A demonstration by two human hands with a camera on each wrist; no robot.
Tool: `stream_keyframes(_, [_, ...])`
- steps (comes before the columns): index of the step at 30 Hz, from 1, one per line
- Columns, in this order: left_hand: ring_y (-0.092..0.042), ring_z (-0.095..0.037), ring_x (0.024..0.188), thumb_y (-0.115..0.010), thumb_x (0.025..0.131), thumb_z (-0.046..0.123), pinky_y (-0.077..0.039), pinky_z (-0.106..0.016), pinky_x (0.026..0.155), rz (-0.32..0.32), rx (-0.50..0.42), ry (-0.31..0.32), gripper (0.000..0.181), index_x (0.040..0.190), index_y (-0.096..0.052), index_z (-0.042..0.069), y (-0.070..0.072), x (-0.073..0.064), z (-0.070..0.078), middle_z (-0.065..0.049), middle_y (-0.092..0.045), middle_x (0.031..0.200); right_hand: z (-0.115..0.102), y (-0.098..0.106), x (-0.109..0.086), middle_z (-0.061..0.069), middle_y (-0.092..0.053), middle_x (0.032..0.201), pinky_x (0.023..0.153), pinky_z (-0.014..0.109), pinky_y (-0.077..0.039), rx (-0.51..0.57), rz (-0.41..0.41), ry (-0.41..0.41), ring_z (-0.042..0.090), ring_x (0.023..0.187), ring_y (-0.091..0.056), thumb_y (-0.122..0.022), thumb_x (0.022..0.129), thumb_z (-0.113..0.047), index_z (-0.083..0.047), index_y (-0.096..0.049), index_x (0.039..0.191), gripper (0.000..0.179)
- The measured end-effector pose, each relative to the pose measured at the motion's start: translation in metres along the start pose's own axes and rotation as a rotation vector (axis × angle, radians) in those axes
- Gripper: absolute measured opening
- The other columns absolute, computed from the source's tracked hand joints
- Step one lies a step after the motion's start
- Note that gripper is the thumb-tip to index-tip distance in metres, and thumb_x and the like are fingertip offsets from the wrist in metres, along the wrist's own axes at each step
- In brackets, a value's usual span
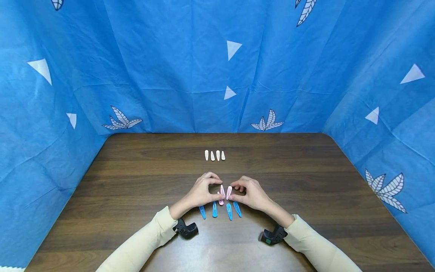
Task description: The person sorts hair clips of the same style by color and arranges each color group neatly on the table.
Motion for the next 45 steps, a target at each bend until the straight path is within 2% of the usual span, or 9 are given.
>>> stream_keyframes(10, [-0.056,-0.024,0.112,-0.084,0.074,0.026,-0.040,-0.049,0.101,0.008,0.005,-0.018,0.043,0.108,-0.074,0.003,-0.0019,-0.0003,0.0017,-0.004,-0.064,0.112,-0.0014,-0.0004,-0.0014,-0.004,-0.061,0.082,0.064,0.020,-0.042,-0.018,0.022,0.045,0.006,0.072,-0.051,-0.083,0.077,-0.033,-0.012,-0.075,0.101,0.033])
stream_keyframes(20, [-0.055,-0.025,0.112,-0.084,0.073,0.023,-0.041,-0.046,0.100,0.015,0.026,-0.046,0.040,0.106,-0.075,0.002,-0.0021,0.0001,0.0033,-0.004,-0.063,0.111,-0.0029,-0.0036,-0.0002,-0.005,-0.059,0.084,0.066,0.020,-0.041,-0.030,-0.018,0.005,0.006,0.073,-0.050,-0.084,0.074,-0.038,-0.013,-0.075,0.102,0.039])
stream_keyframes(38, [-0.054,-0.025,0.110,-0.084,0.073,0.023,-0.041,-0.046,0.099,0.002,0.037,-0.068,0.040,0.106,-0.075,0.002,-0.0024,0.0003,0.0061,-0.006,-0.063,0.111,-0.0031,-0.0071,0.0037,-0.007,-0.057,0.084,0.063,0.019,-0.038,-0.025,-0.062,0.012,0.003,0.070,-0.043,-0.087,0.071,-0.036,-0.015,-0.075,0.103,0.040])
stream_keyframes(45, [-0.055,-0.024,0.110,-0.083,0.072,0.020,-0.041,-0.046,0.099,0.003,0.022,-0.051,0.039,0.106,-0.075,0.002,-0.0023,0.0002,0.0050,-0.005,-0.064,0.110,-0.0008,-0.0050,0.0062,-0.004,-0.061,0.087,0.064,0.019,-0.042,0.029,-0.061,-0.011,0.004,0.070,-0.048,-0.088,0.071,-0.031,-0.012,-0.072,0.101,0.039])
Point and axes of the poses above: each hand's wrist, its own x-axis towards the middle knuckle, its own y-axis out of the back of the hand, z = x × y, the point moved 8 cm from there along x, towards the middle knuckle
